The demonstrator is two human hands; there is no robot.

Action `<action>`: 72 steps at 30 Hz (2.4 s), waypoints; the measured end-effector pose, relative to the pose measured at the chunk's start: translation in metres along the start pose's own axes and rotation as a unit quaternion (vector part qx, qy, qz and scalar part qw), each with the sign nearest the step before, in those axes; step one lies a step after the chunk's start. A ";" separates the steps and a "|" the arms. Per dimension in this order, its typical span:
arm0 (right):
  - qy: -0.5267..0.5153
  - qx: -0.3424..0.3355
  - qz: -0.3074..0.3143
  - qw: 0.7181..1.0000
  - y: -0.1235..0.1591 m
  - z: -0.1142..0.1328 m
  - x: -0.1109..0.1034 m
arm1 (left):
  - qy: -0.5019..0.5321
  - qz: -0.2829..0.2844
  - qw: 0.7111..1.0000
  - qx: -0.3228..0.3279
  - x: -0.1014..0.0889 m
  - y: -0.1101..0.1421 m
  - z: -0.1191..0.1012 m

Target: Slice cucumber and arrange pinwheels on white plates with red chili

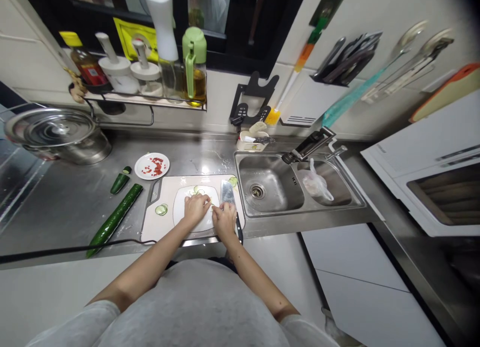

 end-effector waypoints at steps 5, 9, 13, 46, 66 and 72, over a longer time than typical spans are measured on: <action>-0.061 0.018 -0.016 0.998 -0.002 -0.004 -0.005 | 0.057 -0.022 0.998 -0.021 -0.005 0.001 0.004; -0.125 0.057 -0.053 0.989 -0.008 -0.019 -0.021 | 0.138 -0.100 0.983 -0.068 -0.019 0.019 0.025; -0.151 0.090 -0.084 0.981 -0.016 -0.042 -0.040 | 0.180 -0.199 0.957 -0.114 -0.040 0.052 0.063; -0.190 0.035 -0.069 0.979 -0.013 -0.019 -0.026 | -0.029 -0.138 0.972 -0.189 -0.058 0.104 0.119; -0.219 -0.004 -0.029 0.975 -0.015 0.005 -0.033 | 0.027 -0.165 0.979 -0.114 -0.062 0.092 0.123; -0.230 -0.003 0.013 0.973 -0.011 0.016 -0.036 | 0.110 -0.213 0.962 -0.132 -0.061 0.098 0.119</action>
Point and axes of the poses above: each hand's wrist, its own y-axis away from the middle knuckle, its own x-axis out of the palm, z = x × y, the point moved 4 cm from there along -y, towards the middle knuckle, and after that the axes turned 14 degrees about x, right-handed, at the moved point
